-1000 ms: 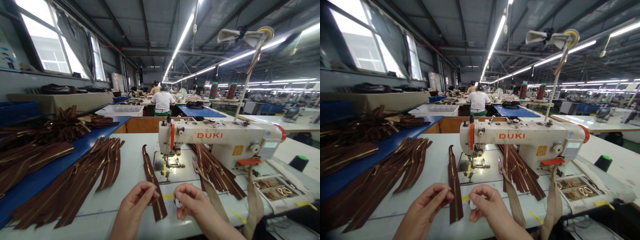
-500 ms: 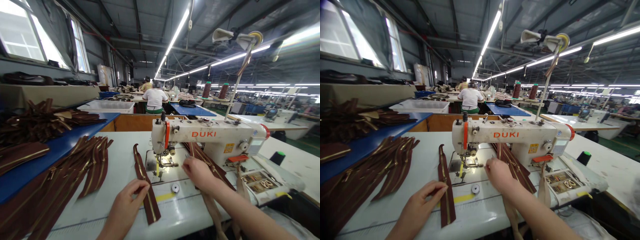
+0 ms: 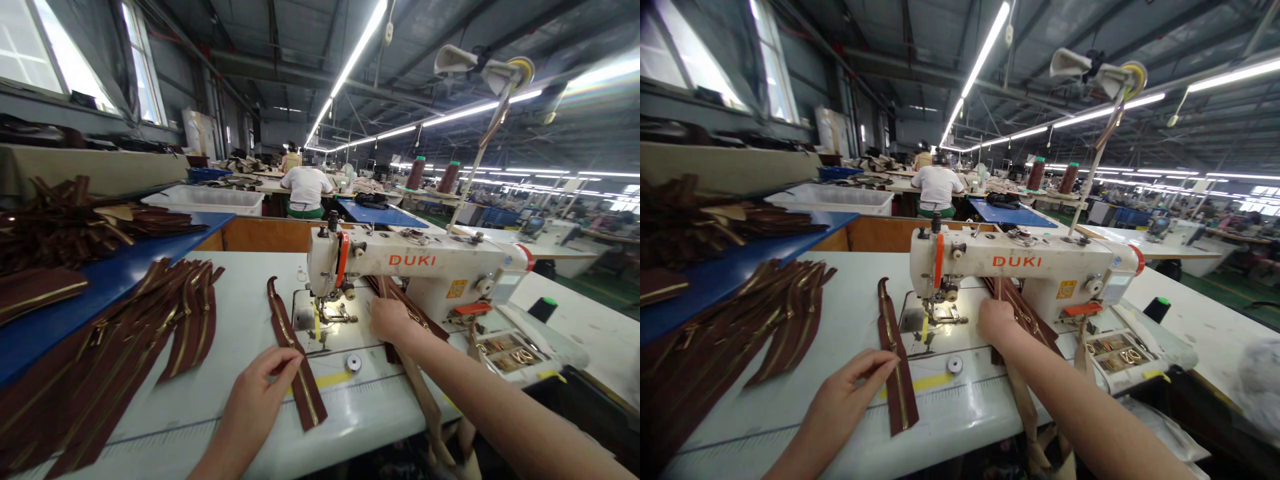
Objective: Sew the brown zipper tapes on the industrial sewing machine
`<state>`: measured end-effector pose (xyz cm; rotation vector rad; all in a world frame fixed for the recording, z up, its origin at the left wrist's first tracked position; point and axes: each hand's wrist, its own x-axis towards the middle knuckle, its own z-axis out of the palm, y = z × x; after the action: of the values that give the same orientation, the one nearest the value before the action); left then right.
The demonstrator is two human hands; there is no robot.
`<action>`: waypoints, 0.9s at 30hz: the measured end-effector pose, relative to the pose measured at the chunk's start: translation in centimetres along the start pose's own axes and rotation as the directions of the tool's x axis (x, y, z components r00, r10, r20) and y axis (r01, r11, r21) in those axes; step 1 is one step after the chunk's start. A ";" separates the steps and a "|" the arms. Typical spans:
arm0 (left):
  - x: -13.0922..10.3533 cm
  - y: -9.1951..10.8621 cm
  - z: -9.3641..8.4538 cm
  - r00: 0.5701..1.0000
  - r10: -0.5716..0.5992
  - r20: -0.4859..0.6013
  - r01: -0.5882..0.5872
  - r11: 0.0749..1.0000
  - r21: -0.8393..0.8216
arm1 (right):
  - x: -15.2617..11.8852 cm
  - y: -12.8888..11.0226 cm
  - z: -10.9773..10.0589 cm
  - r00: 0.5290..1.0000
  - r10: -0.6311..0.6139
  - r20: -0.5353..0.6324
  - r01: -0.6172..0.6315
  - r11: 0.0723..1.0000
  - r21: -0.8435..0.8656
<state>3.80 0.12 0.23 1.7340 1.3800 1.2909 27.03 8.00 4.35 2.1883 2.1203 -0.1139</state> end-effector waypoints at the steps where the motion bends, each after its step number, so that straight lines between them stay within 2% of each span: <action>1: 0.0 0.0 0.0 1.000 0.000 0.003 0.000 1.000 0.001 | 0.1 0.1 -0.2 1.000 0.006 0.009 -0.007 0.999 0.031; 5: -0.1 0.1 -0.1 1.000 -0.009 0.017 0.008 1.000 0.008 | -0.6 1.1 -1.2 1.000 0.021 0.017 -0.024 0.977 0.211; 8: -0.3 0.1 -0.2 1.000 -0.006 0.016 0.006 1.000 0.013 | -3.2 1.5 -1.6 0.999 -0.007 0.039 -0.009 0.922 0.387; 10: -0.4 0.1 -0.2 1.000 0.004 0.016 -0.004 1.000 0.015 | -5.8 1.2 -1.2 0.995 -0.046 0.088 -0.008 0.845 0.535; 11: -0.5 0.2 -0.2 1.000 0.011 0.013 -0.011 1.000 0.015 | -7.2 0.8 -0.8 0.991 -0.080 0.107 -0.008 0.766 0.642; 12: -0.5 0.2 -0.2 1.000 0.017 0.010 -0.017 1.000 0.014 | -8.5 0.4 -0.3 0.982 -0.116 0.149 -0.072 0.503 0.861; 13: -0.5 0.3 -0.2 1.000 0.018 0.009 -0.019 1.000 0.014 | -9.7 0.0 0.3 0.964 -0.173 0.201 -0.156 0.243 0.958; 14: -0.6 0.4 -0.2 1.000 0.019 0.009 -0.019 1.000 0.016 | -10.6 -0.5 0.9 0.940 -0.239 0.244 -0.244 0.030 0.969; 15: -0.6 0.4 -0.3 1.000 0.019 0.011 -0.020 1.000 0.019 | -11.4 -1.0 1.5 0.906 -0.307 0.291 -0.341 -0.125 0.932; 16: -0.6 0.4 -0.3 1.000 0.022 0.015 -0.022 0.999 0.025 | -11.9 -1.5 2.0 0.865 -0.368 0.342 -0.433 -0.204 0.878; 17: -0.6 0.4 -0.3 0.999 0.025 0.020 -0.026 0.999 0.033 | -12.2 -2.0 2.4 0.821 -0.414 0.394 -0.515 -0.236 0.824; 19: -0.6 0.4 -0.3 0.999 0.041 0.029 -0.043 0.998 0.050 | -12.4 -2.8 3.0 0.729 -0.474 0.493 -0.644 -0.230 0.730; 21: -0.7 0.2 -0.3 0.997 0.063 0.036 -0.065 0.995 0.071 | -12.2 -3.5 3.5 0.670 -0.496 0.552 -0.708 -0.207 0.675; 23: -0.6 0.0 -0.3 0.995 0.087 0.037 -0.091 0.992 0.092 | -11.9 -3.9 3.7 0.633 -0.507 0.585 -0.743 -0.188 0.642; 27: -0.6 -0.4 -0.3 0.990 0.134 0.043 -0.138 0.982 0.128 | -11.2 -4.6 3.9 0.618 -0.495 0.611 -0.764 -0.194 0.616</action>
<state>3.33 -0.40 -0.15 1.9596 1.3739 1.2606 22.11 -3.40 1.74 1.7096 0.6914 -3.0975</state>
